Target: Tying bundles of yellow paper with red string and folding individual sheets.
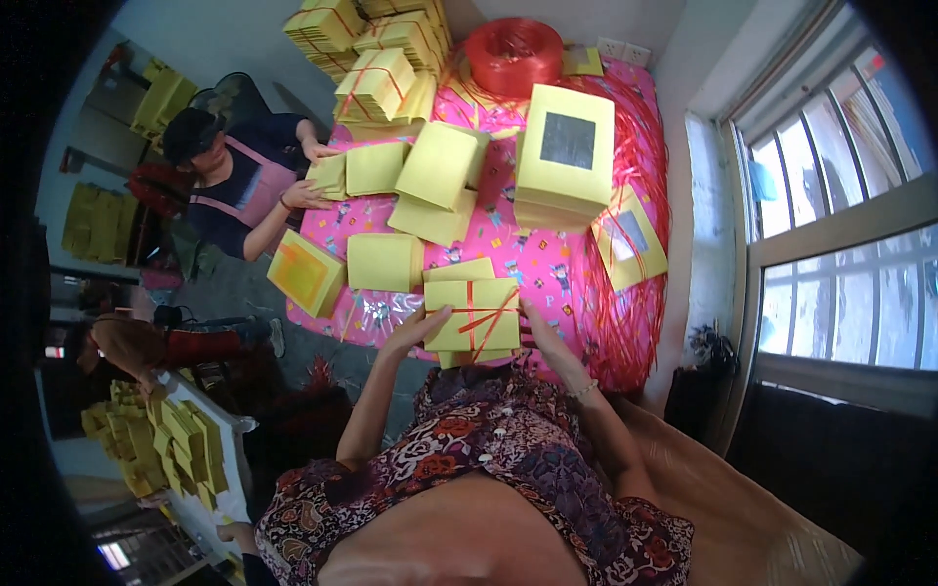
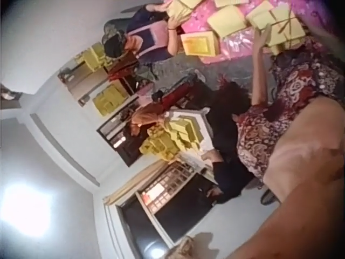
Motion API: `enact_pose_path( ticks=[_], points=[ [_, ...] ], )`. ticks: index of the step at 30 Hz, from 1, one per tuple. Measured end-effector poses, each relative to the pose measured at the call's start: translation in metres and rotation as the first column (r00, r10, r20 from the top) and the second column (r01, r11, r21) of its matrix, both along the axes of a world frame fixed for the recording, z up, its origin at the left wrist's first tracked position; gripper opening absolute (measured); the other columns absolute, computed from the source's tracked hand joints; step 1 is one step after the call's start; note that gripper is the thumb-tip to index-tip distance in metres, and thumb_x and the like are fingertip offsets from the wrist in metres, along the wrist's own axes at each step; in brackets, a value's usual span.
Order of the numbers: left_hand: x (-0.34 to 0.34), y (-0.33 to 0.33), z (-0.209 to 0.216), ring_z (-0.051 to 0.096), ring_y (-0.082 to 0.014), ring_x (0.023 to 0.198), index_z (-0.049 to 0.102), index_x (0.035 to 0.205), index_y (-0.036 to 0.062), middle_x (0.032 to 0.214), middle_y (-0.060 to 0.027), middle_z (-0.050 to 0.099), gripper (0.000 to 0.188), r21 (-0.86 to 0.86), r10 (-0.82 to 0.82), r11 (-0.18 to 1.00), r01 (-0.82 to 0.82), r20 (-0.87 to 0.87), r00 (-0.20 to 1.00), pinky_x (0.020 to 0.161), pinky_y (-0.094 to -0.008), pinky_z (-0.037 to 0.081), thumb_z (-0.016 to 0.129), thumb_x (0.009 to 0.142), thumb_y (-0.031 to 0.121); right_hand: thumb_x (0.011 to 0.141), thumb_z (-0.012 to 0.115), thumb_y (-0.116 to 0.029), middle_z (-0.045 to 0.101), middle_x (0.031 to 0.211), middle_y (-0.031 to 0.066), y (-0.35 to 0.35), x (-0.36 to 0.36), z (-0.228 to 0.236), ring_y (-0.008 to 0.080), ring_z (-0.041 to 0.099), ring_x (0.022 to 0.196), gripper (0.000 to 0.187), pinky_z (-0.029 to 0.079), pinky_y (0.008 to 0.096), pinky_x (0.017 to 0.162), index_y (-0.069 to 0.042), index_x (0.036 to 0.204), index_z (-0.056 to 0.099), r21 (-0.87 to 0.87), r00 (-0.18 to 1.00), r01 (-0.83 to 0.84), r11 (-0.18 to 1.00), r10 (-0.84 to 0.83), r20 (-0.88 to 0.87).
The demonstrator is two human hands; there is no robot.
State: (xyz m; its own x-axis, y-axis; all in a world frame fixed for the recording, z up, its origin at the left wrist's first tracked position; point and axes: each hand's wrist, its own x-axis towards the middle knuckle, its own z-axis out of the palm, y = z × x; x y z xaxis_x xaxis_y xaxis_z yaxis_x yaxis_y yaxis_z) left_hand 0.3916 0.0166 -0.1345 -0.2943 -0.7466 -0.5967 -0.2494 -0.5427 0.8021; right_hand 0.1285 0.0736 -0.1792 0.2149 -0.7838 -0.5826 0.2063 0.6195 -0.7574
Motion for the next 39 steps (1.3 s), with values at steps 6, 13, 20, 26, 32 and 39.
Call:
enact_pose_path(
  ticks=[6,13,20,26,32,39],
  points=[
    [0.016,0.010,-0.046,0.053,-0.0216,0.115,0.041,0.137,0.0017,0.127,-0.0139,0.054,0.080,-0.010,0.035,0.999,-0.035,-0.013,0.999,0.096,-0.0348,0.043,0.070,0.081,0.050,0.094,0.029,-0.064,0.042,0.140,0.0137,-0.019,0.006,-0.047,0.0246,0.045,0.122,0.077,0.036,0.0388,0.102,-0.004,0.142,0.034,0.030,0.988,-0.071,0.997,0.075,-0.134],
    [0.022,0.019,-0.084,0.049,-0.0228,0.121,0.037,0.141,0.0038,0.135,-0.0137,0.048,0.077,-0.001,0.069,0.997,-0.071,-0.193,0.979,0.101,-0.0357,0.039,0.067,0.084,0.046,0.095,0.035,-0.060,0.055,0.124,0.0057,-0.009,0.009,-0.084,0.0189,0.054,0.105,0.062,0.042,0.0333,0.095,-0.013,0.135,0.045,0.109,0.995,-0.042,0.993,0.031,0.099],
    [0.012,0.042,-0.078,0.055,-0.0228,0.115,0.043,0.135,0.0015,0.130,-0.0139,0.053,0.066,0.186,0.345,0.939,-0.291,-0.459,0.819,0.093,-0.0369,0.048,0.059,0.088,0.046,0.092,0.045,-0.058,0.041,0.138,0.0181,-0.014,0.017,0.001,0.0289,0.038,0.126,0.074,0.029,0.0398,0.106,-0.006,0.143,0.035,-0.200,0.985,0.025,0.980,-0.058,-0.160],
    [-0.019,0.032,-0.022,0.054,-0.0253,0.116,0.039,0.136,0.0021,0.130,-0.0150,0.052,0.069,0.142,0.482,0.843,-0.519,-0.629,0.610,0.095,-0.0393,0.048,0.057,0.088,0.048,0.091,0.055,-0.043,0.044,0.131,0.0206,-0.062,0.003,0.116,0.0314,0.033,0.131,0.064,0.026,0.0401,0.109,-0.005,0.140,0.039,-0.539,0.876,-0.234,0.809,-0.064,-0.478],
    [-0.007,-0.025,0.016,0.045,-0.0329,0.126,0.031,0.143,0.0075,0.141,-0.0141,0.043,0.078,0.088,0.404,0.813,-0.576,-0.796,0.450,0.103,-0.0531,0.039,0.057,0.085,0.052,0.096,0.051,-0.031,0.044,0.136,0.0180,-0.119,0.005,0.187,0.0269,0.036,0.131,0.053,0.027,0.0379,0.110,-0.004,0.140,0.039,-0.649,0.962,-0.132,0.749,-0.060,-0.265],
    [-0.019,-0.106,0.071,0.040,-0.0323,0.129,0.037,0.142,0.0171,0.142,-0.0107,0.042,0.082,0.327,0.443,0.803,-0.499,-0.886,0.133,0.103,-0.0567,0.034,0.060,0.076,0.060,0.098,0.048,-0.019,0.046,0.135,0.0135,-0.129,0.001,0.214,0.0212,0.042,0.127,0.044,0.036,0.0338,0.104,-0.002,0.138,0.039,-0.718,0.967,0.148,0.681,-0.253,-0.040]
  ],
)
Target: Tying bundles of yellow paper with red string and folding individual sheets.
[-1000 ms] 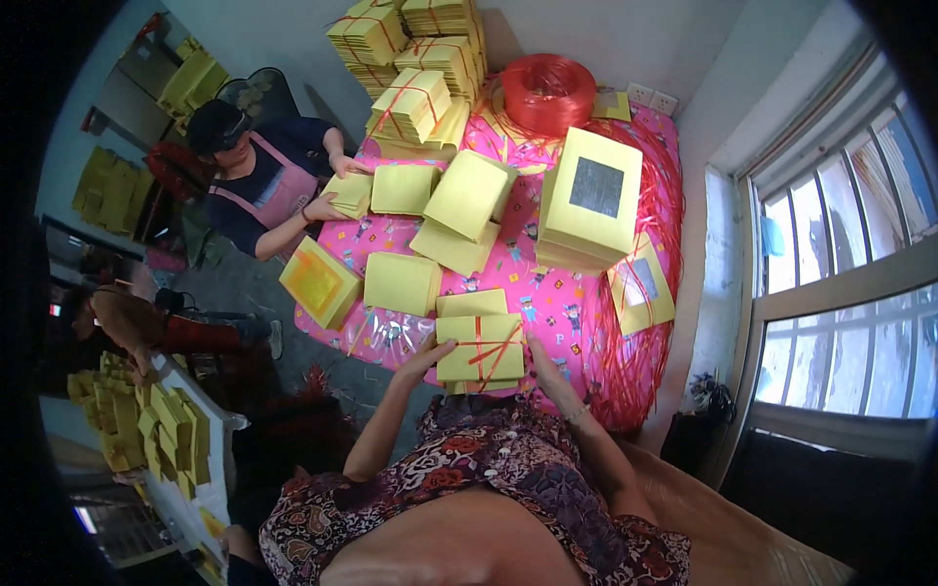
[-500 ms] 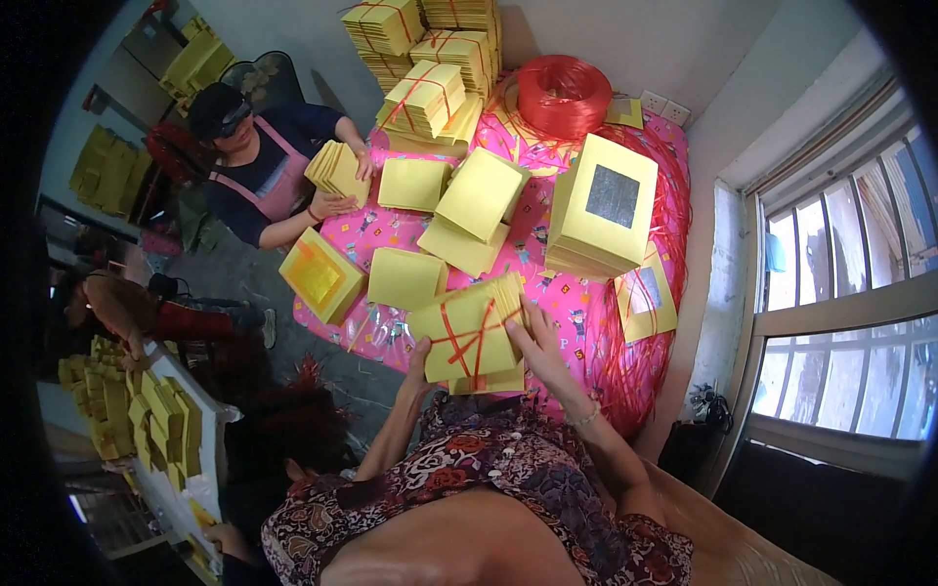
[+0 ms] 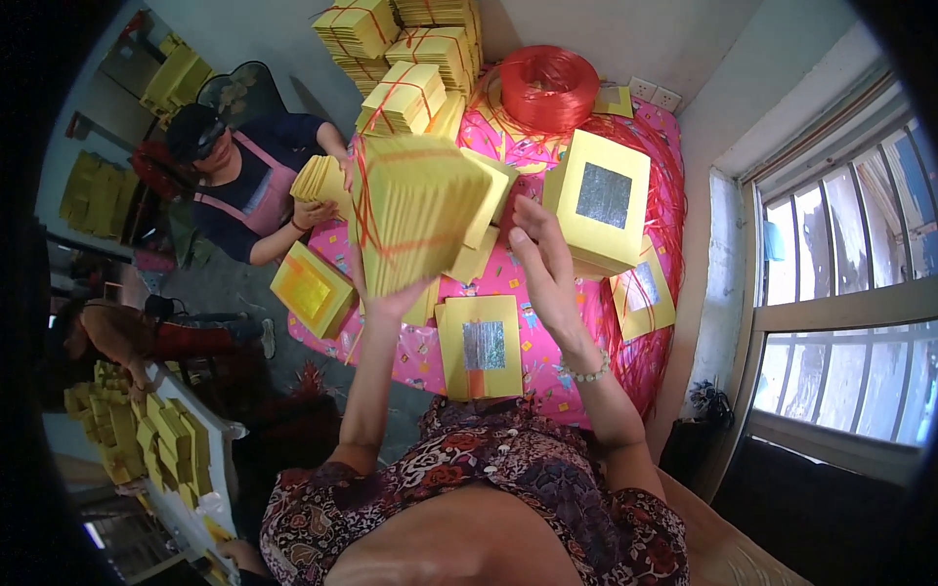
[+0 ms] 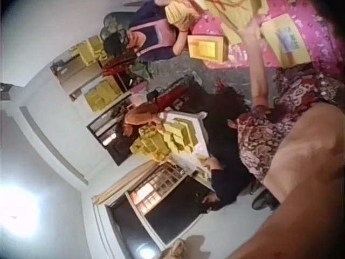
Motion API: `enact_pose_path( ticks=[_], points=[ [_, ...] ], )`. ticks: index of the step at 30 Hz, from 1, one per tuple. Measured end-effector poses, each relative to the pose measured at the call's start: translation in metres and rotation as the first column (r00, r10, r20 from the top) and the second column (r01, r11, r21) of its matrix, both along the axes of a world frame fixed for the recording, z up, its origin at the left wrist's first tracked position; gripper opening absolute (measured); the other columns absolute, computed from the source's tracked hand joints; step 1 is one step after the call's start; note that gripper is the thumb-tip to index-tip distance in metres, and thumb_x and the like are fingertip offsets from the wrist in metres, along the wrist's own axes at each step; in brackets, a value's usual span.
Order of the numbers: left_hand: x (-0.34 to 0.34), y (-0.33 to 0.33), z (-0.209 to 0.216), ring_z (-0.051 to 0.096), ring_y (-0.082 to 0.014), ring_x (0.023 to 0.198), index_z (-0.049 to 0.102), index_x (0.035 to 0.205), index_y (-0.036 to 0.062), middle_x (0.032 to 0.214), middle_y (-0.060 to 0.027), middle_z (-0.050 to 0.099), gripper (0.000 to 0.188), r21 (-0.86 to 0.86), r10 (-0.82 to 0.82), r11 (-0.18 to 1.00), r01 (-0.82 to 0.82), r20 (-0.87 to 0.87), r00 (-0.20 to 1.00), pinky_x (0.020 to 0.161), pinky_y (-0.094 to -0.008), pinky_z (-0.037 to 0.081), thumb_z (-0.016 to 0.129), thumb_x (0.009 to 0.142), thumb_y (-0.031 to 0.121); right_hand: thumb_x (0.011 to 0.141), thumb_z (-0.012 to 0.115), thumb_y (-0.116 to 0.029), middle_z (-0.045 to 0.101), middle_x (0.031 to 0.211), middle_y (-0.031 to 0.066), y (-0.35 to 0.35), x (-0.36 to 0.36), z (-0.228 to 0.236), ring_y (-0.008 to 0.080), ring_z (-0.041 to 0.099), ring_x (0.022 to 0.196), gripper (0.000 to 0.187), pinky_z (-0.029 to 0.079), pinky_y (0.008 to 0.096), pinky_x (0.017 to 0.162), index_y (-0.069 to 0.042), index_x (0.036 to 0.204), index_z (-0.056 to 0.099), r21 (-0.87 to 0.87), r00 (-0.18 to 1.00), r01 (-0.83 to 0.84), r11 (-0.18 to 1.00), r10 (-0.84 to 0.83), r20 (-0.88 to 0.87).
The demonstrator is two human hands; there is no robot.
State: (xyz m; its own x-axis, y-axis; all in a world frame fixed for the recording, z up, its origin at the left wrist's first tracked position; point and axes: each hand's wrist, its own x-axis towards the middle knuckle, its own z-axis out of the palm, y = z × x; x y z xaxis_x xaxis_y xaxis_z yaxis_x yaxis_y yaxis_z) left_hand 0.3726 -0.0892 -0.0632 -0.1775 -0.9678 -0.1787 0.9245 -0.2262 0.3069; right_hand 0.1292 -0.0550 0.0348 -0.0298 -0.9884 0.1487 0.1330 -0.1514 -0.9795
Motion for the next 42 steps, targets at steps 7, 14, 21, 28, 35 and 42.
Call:
enact_pose_path(
  ticks=[7,14,21,28,35,42],
  points=[
    [-0.071,-0.120,0.079,0.045,-0.0298,0.120,0.047,0.131,0.0176,0.131,-0.0085,0.050,0.075,0.038,-0.001,0.999,-0.003,0.089,0.996,0.097,-0.0521,0.038,0.064,0.073,0.061,0.098,0.047,-0.018,0.059,0.116,0.0094,0.073,-0.039,-0.072,0.0192,0.057,0.109,0.029,0.046,0.0332,0.092,-0.003,0.122,0.053,0.324,0.988,0.072,0.943,-0.113,0.109],
    [-0.165,-0.232,0.059,0.042,-0.0274,0.122,0.050,0.131,0.0201,0.131,-0.0060,0.050,0.082,0.277,0.154,0.929,-0.245,0.312,0.938,0.100,-0.0562,0.027,0.049,0.071,0.075,0.097,0.052,-0.020,0.061,0.112,0.0096,0.129,-0.069,-0.106,0.0185,0.059,0.107,0.027,0.047,0.0339,0.091,-0.002,0.116,0.055,0.567,0.931,0.167,0.807,-0.318,0.179],
    [-0.200,-0.280,0.016,0.049,-0.0260,0.123,0.047,0.136,0.0132,0.140,-0.0054,0.047,0.070,0.373,0.273,0.879,-0.298,0.120,0.955,0.106,-0.0442,0.036,0.034,0.089,0.063,0.097,0.052,-0.023,0.061,0.109,0.0066,0.149,-0.091,-0.120,0.0181,0.060,0.100,0.026,0.049,0.0317,0.084,-0.004,0.116,0.055,0.621,0.852,0.296,0.726,-0.495,0.172],
    [-0.192,-0.291,-0.001,0.048,-0.0257,0.122,0.044,0.136,0.0098,0.137,-0.0099,0.046,0.060,0.285,0.335,0.908,-0.308,-0.048,0.941,0.105,-0.0446,0.036,0.041,0.093,0.052,0.097,0.052,-0.023,0.062,0.108,0.0060,0.142,-0.109,-0.131,0.0155,0.061,0.097,0.027,0.049,0.0308,0.085,-0.004,0.116,0.055,0.647,0.867,0.270,0.713,-0.473,0.159],
    [-0.207,-0.290,-0.008,0.047,-0.0275,0.123,0.042,0.136,0.0081,0.137,-0.0120,0.045,0.057,0.197,0.271,0.946,-0.257,-0.052,0.961,0.105,-0.0454,0.036,0.041,0.093,0.046,0.097,0.052,-0.019,0.062,0.107,0.0044,0.133,-0.116,-0.140,0.0140,0.060,0.096,0.020,0.046,0.0288,0.085,-0.006,0.111,0.057,0.659,0.837,0.253,0.708,-0.502,0.218],
    [-0.223,-0.291,-0.015,0.046,-0.0292,0.124,0.040,0.136,0.0064,0.137,-0.0140,0.044,0.054,0.124,0.202,0.973,-0.196,-0.043,0.978,0.106,-0.0462,0.036,0.042,0.094,0.041,0.097,0.052,-0.020,0.063,0.105,0.0053,0.129,-0.122,-0.140,0.0140,0.060,0.096,0.021,0.047,0.0292,0.085,-0.005,0.111,0.057,0.672,0.826,0.252,0.697,-0.516,0.226]
  ],
)
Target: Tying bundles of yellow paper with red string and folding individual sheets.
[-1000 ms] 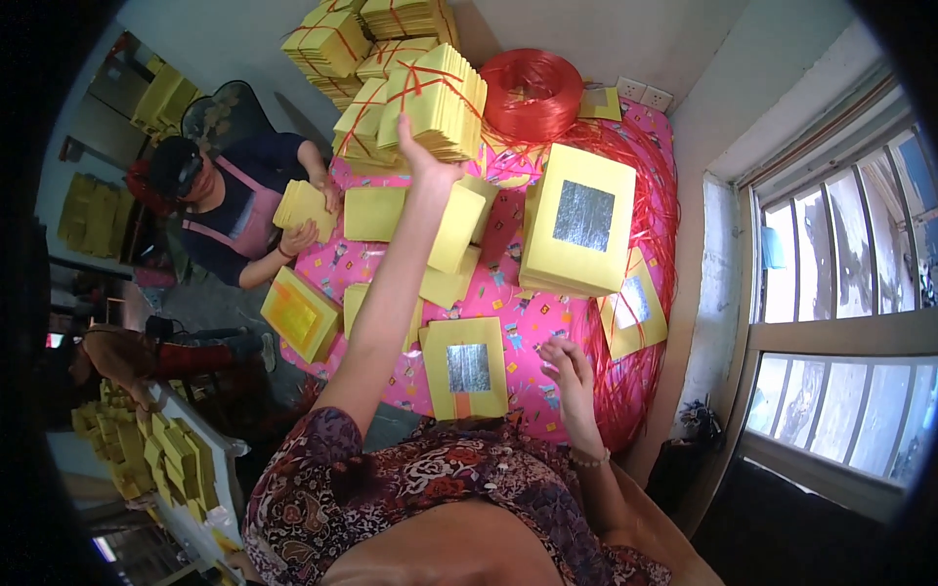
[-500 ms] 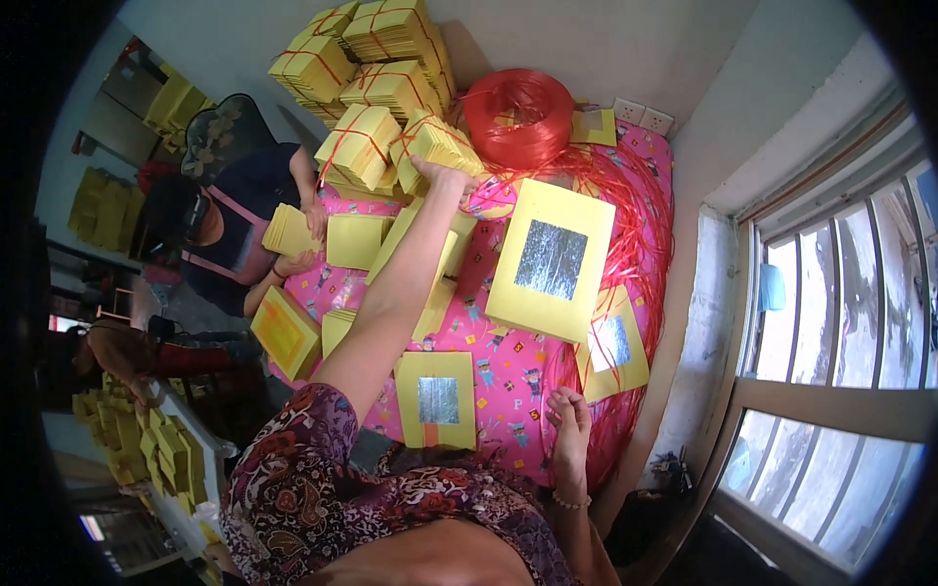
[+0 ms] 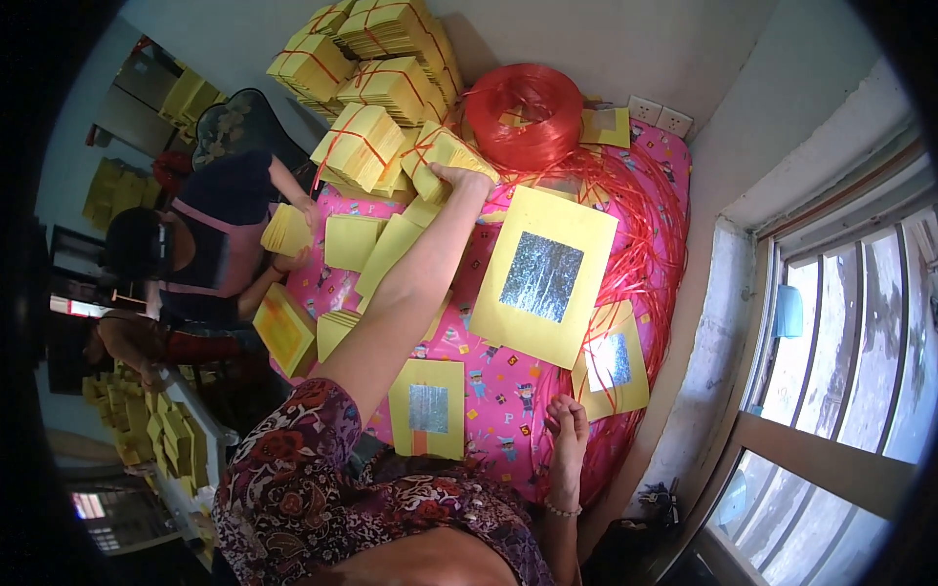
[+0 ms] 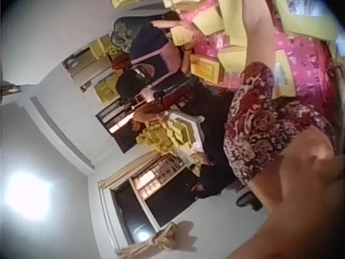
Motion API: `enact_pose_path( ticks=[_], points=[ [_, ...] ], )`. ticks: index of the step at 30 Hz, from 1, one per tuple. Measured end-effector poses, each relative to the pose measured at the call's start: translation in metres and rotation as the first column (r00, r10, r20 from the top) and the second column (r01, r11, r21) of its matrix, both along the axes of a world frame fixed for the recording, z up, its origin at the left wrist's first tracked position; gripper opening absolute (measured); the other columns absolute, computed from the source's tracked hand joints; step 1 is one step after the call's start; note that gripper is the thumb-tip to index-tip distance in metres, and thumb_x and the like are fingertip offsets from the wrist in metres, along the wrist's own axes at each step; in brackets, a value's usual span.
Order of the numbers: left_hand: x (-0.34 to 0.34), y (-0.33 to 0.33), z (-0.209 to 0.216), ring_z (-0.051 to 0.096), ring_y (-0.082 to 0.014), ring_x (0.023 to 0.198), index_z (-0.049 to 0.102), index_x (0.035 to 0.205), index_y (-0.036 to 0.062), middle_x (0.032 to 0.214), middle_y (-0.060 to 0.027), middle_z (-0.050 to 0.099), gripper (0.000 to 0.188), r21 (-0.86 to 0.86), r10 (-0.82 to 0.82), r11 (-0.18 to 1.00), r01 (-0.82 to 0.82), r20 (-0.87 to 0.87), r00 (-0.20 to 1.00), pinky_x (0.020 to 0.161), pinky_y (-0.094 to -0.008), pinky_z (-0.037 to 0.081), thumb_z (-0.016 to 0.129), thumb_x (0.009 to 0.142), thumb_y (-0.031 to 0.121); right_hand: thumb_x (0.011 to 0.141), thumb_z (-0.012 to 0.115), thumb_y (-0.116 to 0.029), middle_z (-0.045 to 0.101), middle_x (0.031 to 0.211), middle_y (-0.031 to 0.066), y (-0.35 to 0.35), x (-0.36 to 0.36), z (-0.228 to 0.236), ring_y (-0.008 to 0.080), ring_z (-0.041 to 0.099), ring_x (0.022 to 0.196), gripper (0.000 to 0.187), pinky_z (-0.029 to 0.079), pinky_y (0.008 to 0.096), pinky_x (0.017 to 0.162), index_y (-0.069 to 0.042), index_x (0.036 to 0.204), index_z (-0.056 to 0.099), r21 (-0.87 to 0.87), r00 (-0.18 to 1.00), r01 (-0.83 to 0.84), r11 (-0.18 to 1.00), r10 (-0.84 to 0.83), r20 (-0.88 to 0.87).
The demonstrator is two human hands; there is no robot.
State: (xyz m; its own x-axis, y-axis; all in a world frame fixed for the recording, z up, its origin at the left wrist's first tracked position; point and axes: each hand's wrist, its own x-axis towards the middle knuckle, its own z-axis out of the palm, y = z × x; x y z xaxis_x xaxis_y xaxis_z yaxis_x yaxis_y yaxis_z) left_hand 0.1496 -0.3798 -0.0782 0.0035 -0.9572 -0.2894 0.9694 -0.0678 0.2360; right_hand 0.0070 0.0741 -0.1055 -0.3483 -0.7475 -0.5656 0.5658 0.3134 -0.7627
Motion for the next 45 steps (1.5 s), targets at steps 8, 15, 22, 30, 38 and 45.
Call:
enact_pose_path(
  ticks=[8,15,22,30,38,45],
  points=[
    [-0.006,0.015,-0.011,0.044,-0.0313,0.125,0.038,0.136,0.0045,0.137,-0.0164,0.043,0.051,0.007,-0.141,0.990,0.141,0.017,0.990,0.106,-0.0470,0.036,0.043,0.095,0.034,0.095,0.055,-0.019,0.063,0.103,0.0045,0.018,-0.016,-0.013,0.0134,0.060,0.097,0.022,0.047,0.0283,0.083,-0.004,0.111,0.057,0.057,0.998,0.055,0.997,-0.056,0.023],
    [0.003,0.011,-0.021,0.043,-0.0330,0.126,0.036,0.135,0.0028,0.138,-0.0185,0.042,0.048,0.085,-0.214,0.974,0.211,0.024,0.977,0.106,-0.0478,0.037,0.044,0.095,0.029,0.096,0.054,-0.020,0.063,0.102,0.0023,0.013,-0.020,-0.020,0.0116,0.059,0.096,0.022,0.047,0.0274,0.083,-0.005,0.111,0.058,0.034,0.999,-0.015,0.999,0.016,-0.049],
    [0.055,0.025,-0.008,0.042,-0.0348,0.127,0.034,0.135,0.0011,0.138,-0.0206,0.041,0.046,0.144,-0.198,0.970,0.194,0.015,0.980,0.106,-0.0485,0.037,0.044,0.096,0.023,0.097,0.052,-0.020,0.062,0.111,0.0051,0.006,-0.012,-0.022,0.0152,0.060,0.102,0.024,0.047,0.0300,0.085,-0.005,0.115,0.057,0.005,0.987,-0.144,0.990,0.144,-0.072],
    [0.120,0.184,0.062,0.039,-0.0273,0.130,0.048,0.127,0.0006,0.135,-0.0142,0.044,0.041,-0.099,-0.183,0.968,0.232,0.357,0.916,0.111,-0.0410,0.031,0.057,0.092,0.019,0.096,0.051,-0.016,0.062,0.111,0.0068,0.022,0.006,-0.050,0.0164,0.060,0.103,0.023,0.048,0.0302,0.083,-0.005,0.115,0.057,0.030,0.952,-0.302,0.953,0.303,-0.051],
    [0.203,0.453,-0.070,0.061,-0.0165,0.092,0.055,0.121,0.0015,0.099,-0.0055,0.063,0.035,0.496,-0.457,0.868,0.015,0.787,0.414,0.080,-0.0302,0.050,0.059,0.092,0.020,0.094,0.053,-0.018,0.063,0.107,0.0069,0.028,0.056,-0.089,0.0150,0.061,0.095,0.027,0.049,0.0278,0.077,-0.003,0.116,0.058,0.194,0.788,-0.538,0.820,0.571,-0.230],
    [0.206,0.491,-0.190,0.055,-0.0310,0.093,0.050,0.120,-0.0031,0.099,-0.0180,0.059,0.050,0.325,-0.347,0.935,-0.141,0.921,-0.178,0.082,-0.0413,0.046,0.066,0.082,0.025,0.090,0.059,-0.017,0.062,0.098,0.0168,0.020,0.090,-0.151,0.0236,0.063,0.084,0.035,0.051,0.0349,0.071,0.003,0.119,0.052,0.185,0.406,-0.585,0.790,0.483,-0.776]
  ],
)
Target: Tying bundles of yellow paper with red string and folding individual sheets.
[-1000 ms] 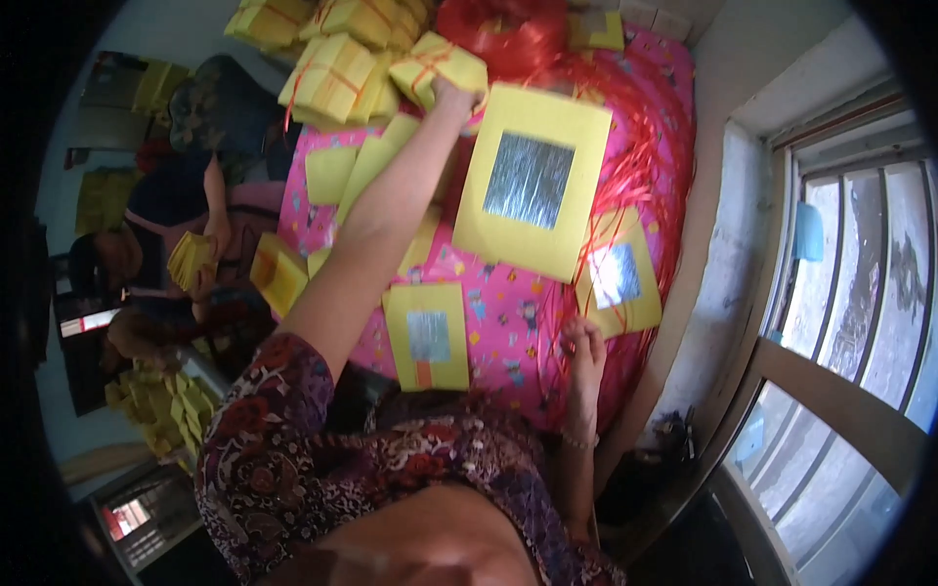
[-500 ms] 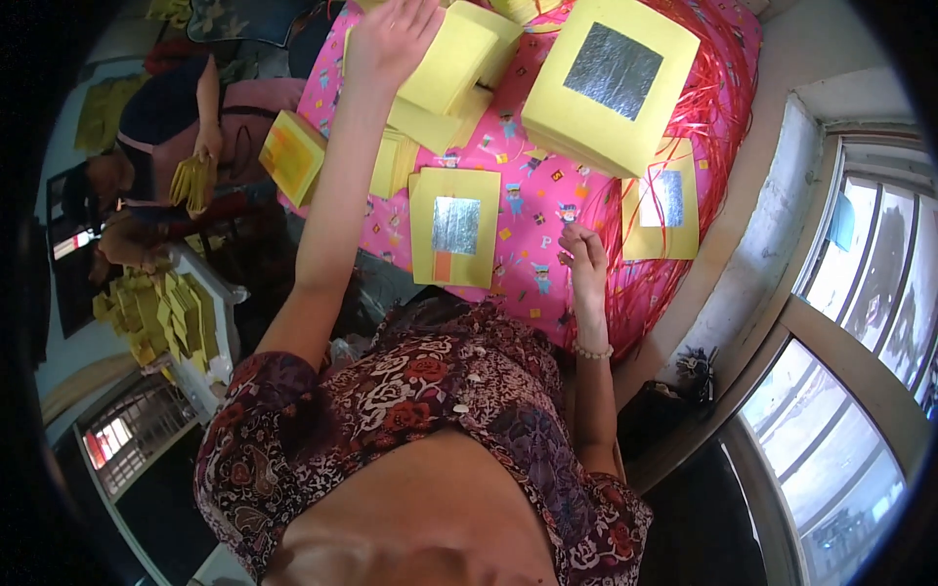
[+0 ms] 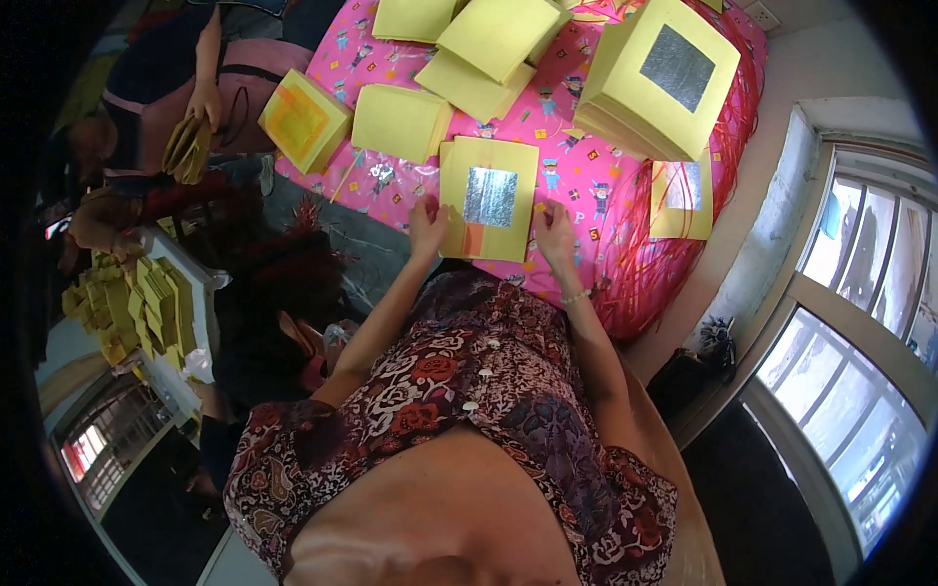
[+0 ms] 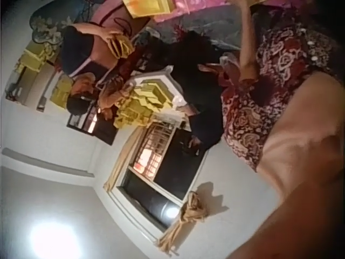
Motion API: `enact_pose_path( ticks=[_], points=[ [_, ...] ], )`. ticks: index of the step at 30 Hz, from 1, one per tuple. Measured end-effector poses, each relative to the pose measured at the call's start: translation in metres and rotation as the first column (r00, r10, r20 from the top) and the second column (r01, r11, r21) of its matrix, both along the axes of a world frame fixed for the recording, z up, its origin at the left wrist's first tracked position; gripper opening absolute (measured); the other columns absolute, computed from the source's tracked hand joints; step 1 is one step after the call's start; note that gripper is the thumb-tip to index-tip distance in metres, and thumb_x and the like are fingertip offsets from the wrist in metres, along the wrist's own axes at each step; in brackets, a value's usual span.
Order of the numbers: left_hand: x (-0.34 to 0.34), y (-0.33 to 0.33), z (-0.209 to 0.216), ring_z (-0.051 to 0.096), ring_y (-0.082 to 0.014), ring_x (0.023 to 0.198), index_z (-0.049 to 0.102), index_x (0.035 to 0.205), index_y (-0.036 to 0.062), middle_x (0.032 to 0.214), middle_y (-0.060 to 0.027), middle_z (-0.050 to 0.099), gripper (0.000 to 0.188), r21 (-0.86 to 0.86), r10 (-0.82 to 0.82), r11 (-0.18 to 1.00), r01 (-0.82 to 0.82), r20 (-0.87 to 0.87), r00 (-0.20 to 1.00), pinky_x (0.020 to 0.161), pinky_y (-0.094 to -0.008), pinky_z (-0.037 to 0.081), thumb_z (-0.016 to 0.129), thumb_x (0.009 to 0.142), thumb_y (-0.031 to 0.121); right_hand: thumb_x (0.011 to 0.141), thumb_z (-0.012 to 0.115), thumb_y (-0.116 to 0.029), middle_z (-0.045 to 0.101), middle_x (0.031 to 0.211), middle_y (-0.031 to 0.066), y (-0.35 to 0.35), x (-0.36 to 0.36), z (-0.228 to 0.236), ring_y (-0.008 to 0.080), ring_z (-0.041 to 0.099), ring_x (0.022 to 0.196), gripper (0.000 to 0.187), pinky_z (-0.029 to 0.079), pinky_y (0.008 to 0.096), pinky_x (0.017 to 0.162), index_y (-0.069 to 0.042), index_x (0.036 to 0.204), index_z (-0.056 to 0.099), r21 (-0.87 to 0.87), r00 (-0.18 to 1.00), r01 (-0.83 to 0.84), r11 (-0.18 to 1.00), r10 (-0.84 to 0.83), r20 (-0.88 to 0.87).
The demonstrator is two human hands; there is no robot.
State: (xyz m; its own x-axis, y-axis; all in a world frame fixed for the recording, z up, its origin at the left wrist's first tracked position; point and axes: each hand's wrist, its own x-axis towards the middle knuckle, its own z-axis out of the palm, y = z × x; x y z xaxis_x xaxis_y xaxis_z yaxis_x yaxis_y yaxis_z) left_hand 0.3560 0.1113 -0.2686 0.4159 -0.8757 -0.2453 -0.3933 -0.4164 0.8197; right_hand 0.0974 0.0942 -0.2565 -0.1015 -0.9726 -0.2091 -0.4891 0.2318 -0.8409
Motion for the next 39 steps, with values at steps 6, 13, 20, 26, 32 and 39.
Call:
enact_pose_path(
  ticks=[6,13,20,26,32,39],
  points=[
    [-0.013,0.000,0.029,0.045,-0.0427,0.104,0.036,0.135,-0.0021,0.115,-0.0275,0.046,0.067,0.039,-0.223,0.975,0.219,0.188,0.957,0.092,-0.0481,0.039,0.065,0.080,0.022,0.085,0.064,-0.014,0.064,0.093,0.0138,-0.014,0.034,0.012,0.0229,0.065,0.077,0.032,0.051,0.0353,0.067,0.001,0.112,0.053,-0.044,0.994,0.025,0.999,-0.029,-0.102],
    [-0.019,0.014,0.029,0.041,-0.0443,0.111,0.028,0.142,-0.0016,0.123,-0.0269,0.040,0.074,-0.063,-0.318,0.940,0.334,0.183,0.930,0.096,-0.0506,0.036,0.064,0.080,0.018,0.084,0.064,-0.006,0.062,0.090,0.0108,-0.008,0.045,0.018,0.0181,0.061,0.072,0.026,0.051,0.0317,0.065,0.001,0.106,0.053,-0.024,0.990,0.052,0.998,-0.054,-0.133],
    [-0.018,0.017,0.026,0.043,-0.0432,0.110,0.031,0.142,-0.0008,0.122,-0.0261,0.043,0.070,-0.116,-0.321,0.936,0.333,0.113,0.940,0.094,-0.0487,0.038,0.062,0.081,0.014,0.081,0.063,-0.004,0.059,0.090,0.0152,-0.002,0.047,0.034,0.0271,0.062,0.073,0.030,0.050,0.0388,0.062,-0.001,0.109,0.053,-0.131,0.957,-0.011,0.991,-0.028,-0.289],
    [-0.030,0.011,0.028,0.045,-0.0400,0.112,0.034,0.140,0.0007,0.120,-0.0238,0.046,0.064,-0.111,-0.285,0.947,0.302,0.145,0.948,0.096,-0.0457,0.037,0.062,0.083,0.013,0.082,0.063,-0.005,0.058,0.091,0.0164,-0.003,0.037,0.025,0.0305,0.061,0.073,0.031,0.050,0.0407,0.063,-0.001,0.111,0.052,-0.144,0.977,0.020,0.989,-0.050,-0.206],
    [-0.029,0.004,0.028,0.044,-0.0375,0.116,0.026,0.145,0.0026,0.129,-0.0235,0.041,0.079,-0.209,-0.307,0.921,0.328,0.128,0.943,0.100,-0.0458,0.034,0.070,0.080,0.018,0.084,0.063,-0.009,0.057,0.092,0.0183,-0.012,0.024,0.024,0.0335,0.061,0.076,0.033,0.050,0.0419,0.065,-0.001,0.114,0.052,-0.121,0.966,-0.070,0.990,0.037,-0.254],
    [0.009,0.030,0.034,0.027,-0.0432,0.132,0.013,0.148,0.0041,0.145,-0.0254,0.021,0.121,-0.176,-0.603,0.754,0.633,0.195,0.773,0.108,-0.0492,0.027,0.087,0.060,0.040,0.082,0.066,-0.009,0.058,0.099,0.0167,-0.089,0.007,0.059,0.0330,0.057,0.092,0.035,0.048,0.0413,0.080,-0.001,0.115,0.055,-0.389,0.838,-0.443,0.808,0.218,-0.501]
  ],
)
